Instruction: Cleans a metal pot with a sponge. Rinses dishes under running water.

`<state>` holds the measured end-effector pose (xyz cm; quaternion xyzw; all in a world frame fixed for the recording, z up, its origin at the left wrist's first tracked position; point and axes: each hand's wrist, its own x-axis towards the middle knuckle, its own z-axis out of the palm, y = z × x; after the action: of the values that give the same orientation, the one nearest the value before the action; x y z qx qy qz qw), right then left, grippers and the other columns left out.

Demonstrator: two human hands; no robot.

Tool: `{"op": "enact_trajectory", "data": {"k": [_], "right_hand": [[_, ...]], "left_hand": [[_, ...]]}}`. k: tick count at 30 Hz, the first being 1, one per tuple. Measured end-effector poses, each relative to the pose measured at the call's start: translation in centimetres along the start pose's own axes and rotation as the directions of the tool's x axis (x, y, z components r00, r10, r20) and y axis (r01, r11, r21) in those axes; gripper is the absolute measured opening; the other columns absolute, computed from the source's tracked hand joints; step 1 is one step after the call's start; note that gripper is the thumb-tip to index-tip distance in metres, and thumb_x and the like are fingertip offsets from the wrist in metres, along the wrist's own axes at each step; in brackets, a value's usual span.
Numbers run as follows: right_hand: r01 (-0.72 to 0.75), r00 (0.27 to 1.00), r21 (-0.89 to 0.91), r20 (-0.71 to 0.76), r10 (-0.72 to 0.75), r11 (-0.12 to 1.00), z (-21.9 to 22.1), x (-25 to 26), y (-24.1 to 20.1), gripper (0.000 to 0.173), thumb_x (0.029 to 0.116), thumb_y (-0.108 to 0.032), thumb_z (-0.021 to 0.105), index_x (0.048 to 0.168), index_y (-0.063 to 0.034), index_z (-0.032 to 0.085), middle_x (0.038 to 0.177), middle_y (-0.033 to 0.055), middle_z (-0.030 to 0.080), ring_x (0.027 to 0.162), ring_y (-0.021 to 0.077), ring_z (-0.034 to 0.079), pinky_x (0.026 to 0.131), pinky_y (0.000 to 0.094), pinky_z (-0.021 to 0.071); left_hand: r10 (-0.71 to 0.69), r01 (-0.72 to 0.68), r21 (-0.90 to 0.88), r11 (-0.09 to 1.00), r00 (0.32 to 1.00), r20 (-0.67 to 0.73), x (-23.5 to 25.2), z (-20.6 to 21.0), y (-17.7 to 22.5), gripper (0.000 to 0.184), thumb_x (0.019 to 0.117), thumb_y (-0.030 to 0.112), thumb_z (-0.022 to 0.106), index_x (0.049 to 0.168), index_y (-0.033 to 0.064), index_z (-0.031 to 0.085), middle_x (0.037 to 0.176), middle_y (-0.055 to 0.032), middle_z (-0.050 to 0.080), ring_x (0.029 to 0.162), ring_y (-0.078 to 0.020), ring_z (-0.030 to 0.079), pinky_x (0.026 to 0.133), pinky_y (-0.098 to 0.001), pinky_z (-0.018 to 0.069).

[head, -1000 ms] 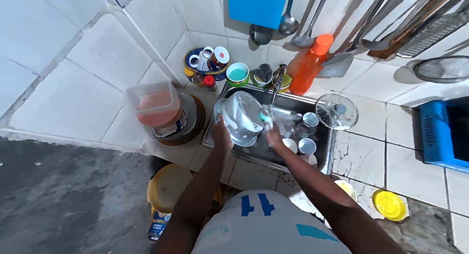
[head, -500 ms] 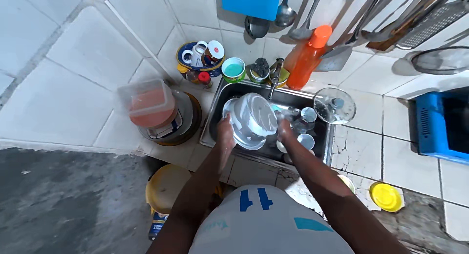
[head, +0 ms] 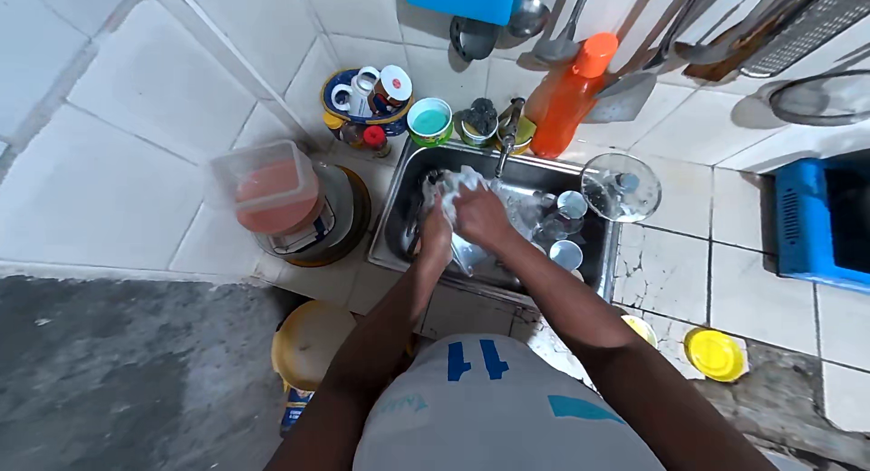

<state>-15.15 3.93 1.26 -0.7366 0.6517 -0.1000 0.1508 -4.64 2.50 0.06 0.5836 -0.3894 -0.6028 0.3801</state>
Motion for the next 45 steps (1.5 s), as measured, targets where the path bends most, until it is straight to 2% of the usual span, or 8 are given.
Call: {"op": "enact_trajectory", "data": {"k": [4, 9, 12, 20, 26, 30, 35, 45], "right_hand": [[-0.008, 0.996, -0.001, 0.090, 0.008, 1.000, -1.5, 1.8, -1.8, 0.033, 0.1020, -0.021, 0.052, 0.124, -0.0034, 0.070, 0.139, 0.0197, 0.062, 0.134, 0.0444, 0.052, 0.107, 0.0645, 0.0439], [0.384, 0.923, 0.037, -0.030, -0.383, 0.922, 3.4, -4.4, 1.2, 0.028, 0.1022, -0.019, 0.055, 0.117, -0.0068, 0.076, 0.139, 0.0134, 0.066, 0.137, 0.0415, 0.053, 0.115, 0.0609, 0.0398], [0.477, 0.877, 0.025, -0.087, -0.473, 0.879, 6.8, -7.9, 4.7, 0.041, 0.1039, -0.017, 0.051, 0.143, -0.0217, 0.063, 0.154, 0.0031, 0.054, 0.150, 0.0307, 0.040, 0.125, 0.0547, 0.0290], [-0.090, 0.986, 0.296, -0.107, 0.126, 0.951, 11.8, -15.8, 10.3, 0.049, 0.1035, -0.014, 0.050, 0.152, -0.0078, 0.050, 0.161, 0.0158, 0.043, 0.146, 0.0351, 0.045, 0.116, 0.0538, 0.0429], [-0.456, 0.871, 0.090, -0.160, 0.465, 0.885, 8.3, -20.6, 13.5, 0.047, 0.1018, -0.012, 0.051, 0.148, -0.0023, 0.052, 0.151, 0.0230, 0.053, 0.141, 0.0437, 0.048, 0.114, 0.0622, 0.0403], [-0.618, 0.772, -0.062, 0.140, 0.620, 0.784, 6.4, -20.9, 14.4, 0.065, 0.0980, -0.028, 0.065, 0.155, -0.0054, 0.044, 0.155, 0.0276, 0.045, 0.146, 0.0489, 0.038, 0.118, 0.0649, 0.0322], [-0.444, 0.896, 0.141, 0.067, 0.439, 0.885, 5.7, -17.1, 12.5, 0.049, 0.1015, -0.033, 0.060, 0.142, -0.0048, 0.060, 0.148, 0.0204, 0.057, 0.142, 0.0399, 0.048, 0.119, 0.0564, 0.0359], [-0.483, 0.865, 0.193, -0.047, 0.499, 0.854, -1.3, 0.4, 13.0, 0.043, 0.1052, -0.031, 0.052, 0.136, -0.0026, 0.061, 0.118, 0.0253, 0.070, 0.108, 0.0441, 0.069, 0.091, 0.0631, 0.0538]], "left_hand": [[0.009, -0.009, -0.062, 0.998, 1.000, -0.008, -0.1, 0.1, -0.7, 0.058, 0.1110, 0.049, 0.031, 0.145, 0.0074, 0.053, 0.145, -0.0122, 0.057, 0.135, -0.0212, 0.052, 0.113, -0.0474, 0.0433], [-0.264, 0.249, -0.157, 0.956, 0.961, -0.083, 1.4, -2.7, -0.2, 0.048, 0.1087, 0.045, 0.041, 0.134, 0.0074, 0.056, 0.118, -0.0150, 0.065, 0.102, -0.0266, 0.064, 0.084, -0.0508, 0.0555], [-0.411, 0.398, -0.123, 0.909, 0.906, -0.103, 2.1, -4.5, -0.9, 0.050, 0.1070, 0.047, 0.047, 0.142, 0.0119, 0.052, 0.134, -0.0169, 0.061, 0.118, -0.0334, 0.062, 0.091, -0.0598, 0.0539], [-0.353, 0.355, 0.031, 0.934, 0.935, -0.038, 3.9, -7.5, -1.8, 0.044, 0.1051, 0.043, 0.052, 0.134, 0.0110, 0.059, 0.123, -0.0117, 0.066, 0.110, -0.0246, 0.064, 0.090, -0.0494, 0.0545], [-0.013, -0.133, 0.428, 0.894, 0.947, 0.322, 2.6, -7.3, 0.1, 0.046, 0.1008, 0.017, 0.064, 0.143, 0.0050, 0.052, 0.133, -0.0157, 0.064, 0.118, -0.0233, 0.064, 0.101, -0.0450, 0.0530], [-0.040, -0.531, 0.747, 0.400, 0.805, 0.592, 3.2, -4.6, -1.4, 0.053, 0.0910, 0.025, 0.079, 0.133, 0.0004, 0.059, 0.113, -0.0247, 0.069, 0.106, -0.0404, 0.068, 0.094, -0.0624, 0.0524], [-0.176, -0.787, 0.616, -0.029, 0.611, 0.772, 4.7, -1.3, -4.4, 0.025, 0.0979, 0.010, 0.064, 0.123, 0.0070, 0.066, 0.113, -0.0175, 0.070, 0.107, -0.0388, 0.068, 0.088, -0.0597, 0.0542], [-0.094, -0.928, 0.354, -0.120, 0.365, 0.926, 9.5, 2.9, -9.0, 0.027, 0.1013, 0.002, 0.053, 0.121, 0.0072, 0.070, 0.117, -0.0164, 0.070, 0.115, -0.0363, 0.065, 0.099, -0.0540, 0.0503]]}}
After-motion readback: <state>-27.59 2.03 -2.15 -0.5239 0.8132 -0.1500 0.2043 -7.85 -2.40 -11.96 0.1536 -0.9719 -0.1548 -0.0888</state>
